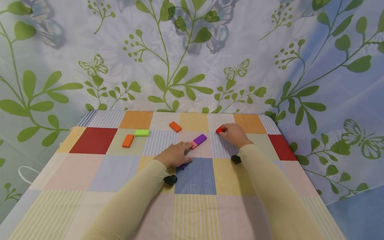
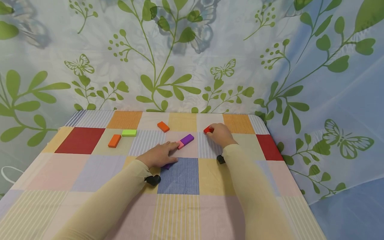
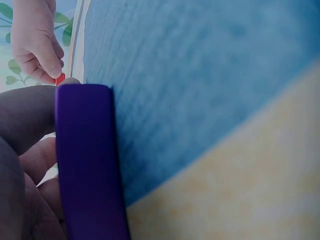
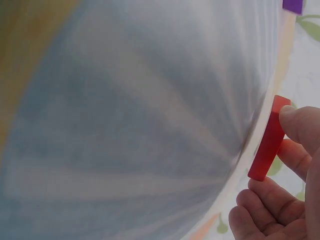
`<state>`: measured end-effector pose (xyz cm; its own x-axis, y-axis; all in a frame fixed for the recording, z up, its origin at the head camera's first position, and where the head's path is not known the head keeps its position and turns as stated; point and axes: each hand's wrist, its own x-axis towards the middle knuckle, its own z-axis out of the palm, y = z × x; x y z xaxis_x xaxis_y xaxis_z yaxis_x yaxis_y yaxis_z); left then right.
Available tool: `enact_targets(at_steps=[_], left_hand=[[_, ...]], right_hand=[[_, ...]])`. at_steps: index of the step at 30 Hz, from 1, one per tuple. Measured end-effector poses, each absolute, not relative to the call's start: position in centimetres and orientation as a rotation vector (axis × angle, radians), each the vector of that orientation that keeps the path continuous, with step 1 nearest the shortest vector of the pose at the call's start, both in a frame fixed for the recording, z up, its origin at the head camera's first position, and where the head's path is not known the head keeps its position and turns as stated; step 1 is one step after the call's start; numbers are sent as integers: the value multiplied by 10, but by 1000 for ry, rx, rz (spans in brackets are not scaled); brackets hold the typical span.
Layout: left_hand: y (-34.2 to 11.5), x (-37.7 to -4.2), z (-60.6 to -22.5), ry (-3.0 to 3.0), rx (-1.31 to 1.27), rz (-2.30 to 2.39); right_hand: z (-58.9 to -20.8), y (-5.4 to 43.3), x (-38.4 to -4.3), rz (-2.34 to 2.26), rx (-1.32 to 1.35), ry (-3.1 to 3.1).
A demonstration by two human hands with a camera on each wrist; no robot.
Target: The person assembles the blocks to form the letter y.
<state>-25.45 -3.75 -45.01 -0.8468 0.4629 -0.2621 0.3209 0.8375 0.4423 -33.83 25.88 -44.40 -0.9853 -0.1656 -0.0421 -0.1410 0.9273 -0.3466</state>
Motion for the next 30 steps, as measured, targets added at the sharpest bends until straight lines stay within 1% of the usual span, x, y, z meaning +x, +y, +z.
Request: enact_targets(at_steps=[17, 30], left_hand=[[-36, -254, -449, 2646, 570, 557], [-36, -253, -447, 2637, 553, 548]], right_hand=[[-446, 235, -339, -565, -272, 2981], [-448, 224, -338, -469, -325, 2955]])
